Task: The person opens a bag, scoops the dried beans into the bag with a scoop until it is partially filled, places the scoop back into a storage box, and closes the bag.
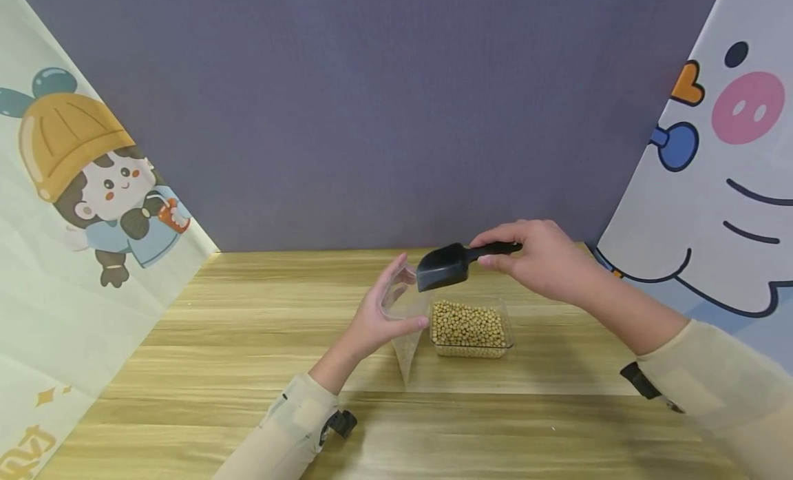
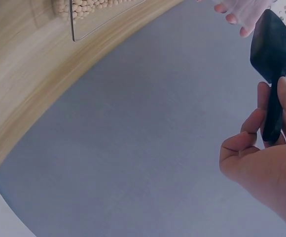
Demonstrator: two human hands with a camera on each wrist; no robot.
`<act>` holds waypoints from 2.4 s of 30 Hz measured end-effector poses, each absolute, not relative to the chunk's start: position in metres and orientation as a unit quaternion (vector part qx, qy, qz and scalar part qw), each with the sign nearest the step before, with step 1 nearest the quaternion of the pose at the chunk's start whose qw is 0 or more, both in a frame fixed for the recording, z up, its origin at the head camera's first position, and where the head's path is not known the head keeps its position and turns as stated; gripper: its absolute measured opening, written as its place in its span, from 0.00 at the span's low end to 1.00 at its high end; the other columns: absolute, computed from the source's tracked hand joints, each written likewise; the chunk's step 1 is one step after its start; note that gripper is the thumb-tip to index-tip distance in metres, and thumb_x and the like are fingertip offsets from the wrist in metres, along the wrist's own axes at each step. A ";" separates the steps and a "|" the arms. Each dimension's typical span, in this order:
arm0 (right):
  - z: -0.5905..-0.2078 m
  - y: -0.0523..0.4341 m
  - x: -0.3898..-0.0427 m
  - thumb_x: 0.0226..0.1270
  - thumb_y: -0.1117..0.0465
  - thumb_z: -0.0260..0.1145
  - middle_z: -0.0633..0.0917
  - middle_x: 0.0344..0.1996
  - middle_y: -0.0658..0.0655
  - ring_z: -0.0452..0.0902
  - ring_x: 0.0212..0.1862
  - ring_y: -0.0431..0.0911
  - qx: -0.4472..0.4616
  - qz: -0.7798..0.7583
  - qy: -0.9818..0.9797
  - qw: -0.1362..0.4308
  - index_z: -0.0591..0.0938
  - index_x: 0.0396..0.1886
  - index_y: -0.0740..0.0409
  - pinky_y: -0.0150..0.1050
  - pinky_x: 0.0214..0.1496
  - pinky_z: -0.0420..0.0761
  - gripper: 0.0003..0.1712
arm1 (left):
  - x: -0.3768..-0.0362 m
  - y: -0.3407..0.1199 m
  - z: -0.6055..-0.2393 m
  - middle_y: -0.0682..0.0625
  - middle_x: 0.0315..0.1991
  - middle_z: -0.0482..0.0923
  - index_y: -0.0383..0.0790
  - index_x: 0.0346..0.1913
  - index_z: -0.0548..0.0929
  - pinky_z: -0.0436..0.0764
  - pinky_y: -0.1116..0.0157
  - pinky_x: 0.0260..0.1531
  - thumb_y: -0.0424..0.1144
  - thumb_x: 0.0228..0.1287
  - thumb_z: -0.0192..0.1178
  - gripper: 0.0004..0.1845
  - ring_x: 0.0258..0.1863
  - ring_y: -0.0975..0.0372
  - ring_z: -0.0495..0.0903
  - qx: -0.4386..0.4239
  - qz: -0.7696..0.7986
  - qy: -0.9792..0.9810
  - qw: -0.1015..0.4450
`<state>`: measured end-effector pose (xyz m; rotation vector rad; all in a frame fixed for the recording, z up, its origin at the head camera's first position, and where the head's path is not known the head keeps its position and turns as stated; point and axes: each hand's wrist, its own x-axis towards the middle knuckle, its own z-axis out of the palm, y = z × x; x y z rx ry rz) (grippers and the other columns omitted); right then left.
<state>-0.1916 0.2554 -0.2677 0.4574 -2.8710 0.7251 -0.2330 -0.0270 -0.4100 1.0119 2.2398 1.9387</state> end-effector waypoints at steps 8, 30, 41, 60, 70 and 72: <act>-0.266 0.261 -0.190 0.73 0.53 0.73 0.90 0.47 0.57 0.66 0.31 0.45 0.154 0.230 -0.956 0.102 0.90 0.58 0.45 0.36 0.28 0.65 0.16 | -0.233 -0.027 -0.409 0.39 0.71 0.73 0.41 0.85 0.55 0.65 0.43 0.83 0.36 0.55 0.79 0.58 0.73 0.49 0.72 0.302 0.635 0.711 -0.006; -0.349 0.345 -0.184 0.76 0.53 0.70 0.88 0.52 0.71 0.56 0.19 0.38 0.078 0.237 -0.968 0.005 0.85 0.65 0.60 0.37 0.20 0.63 0.24 | -0.233 -0.029 -0.415 0.40 0.70 0.74 0.38 0.85 0.56 0.67 0.46 0.82 0.38 0.55 0.79 0.57 0.72 0.49 0.72 0.295 0.665 0.686 -0.033; -0.377 0.346 -0.182 0.71 0.57 0.74 0.90 0.54 0.69 0.86 0.43 0.53 0.116 0.204 -0.972 0.009 0.90 0.56 0.54 0.37 0.34 0.72 0.16 | -0.232 -0.022 -0.415 0.39 0.70 0.74 0.40 0.84 0.58 0.66 0.44 0.82 0.37 0.55 0.78 0.56 0.72 0.45 0.72 0.297 0.673 0.677 -0.034; -0.396 0.310 -0.189 0.68 0.60 0.76 0.92 0.52 0.64 0.86 0.58 0.66 0.150 0.271 -0.950 -0.026 0.91 0.52 0.56 0.58 0.53 0.89 0.14 | -0.232 -0.023 -0.417 0.38 0.70 0.74 0.41 0.84 0.58 0.67 0.44 0.82 0.38 0.56 0.78 0.55 0.71 0.44 0.72 0.297 0.673 0.677 -0.036; -0.403 0.291 -0.192 0.69 0.54 0.76 0.91 0.56 0.62 0.88 0.56 0.57 0.129 0.292 -0.945 -0.072 0.89 0.58 0.55 0.43 0.45 0.84 0.20 | -0.232 -0.024 -0.419 0.37 0.71 0.73 0.41 0.85 0.57 0.66 0.42 0.82 0.38 0.57 0.79 0.56 0.71 0.41 0.71 0.302 0.675 0.673 -0.035; -0.406 0.289 -0.194 0.68 0.54 0.77 0.91 0.54 0.62 0.88 0.54 0.56 0.134 0.293 -0.944 -0.070 0.90 0.57 0.56 0.43 0.44 0.85 0.20 | -0.232 -0.024 -0.419 0.37 0.71 0.73 0.41 0.85 0.57 0.66 0.43 0.82 0.37 0.57 0.79 0.56 0.71 0.41 0.71 0.301 0.674 0.674 -0.034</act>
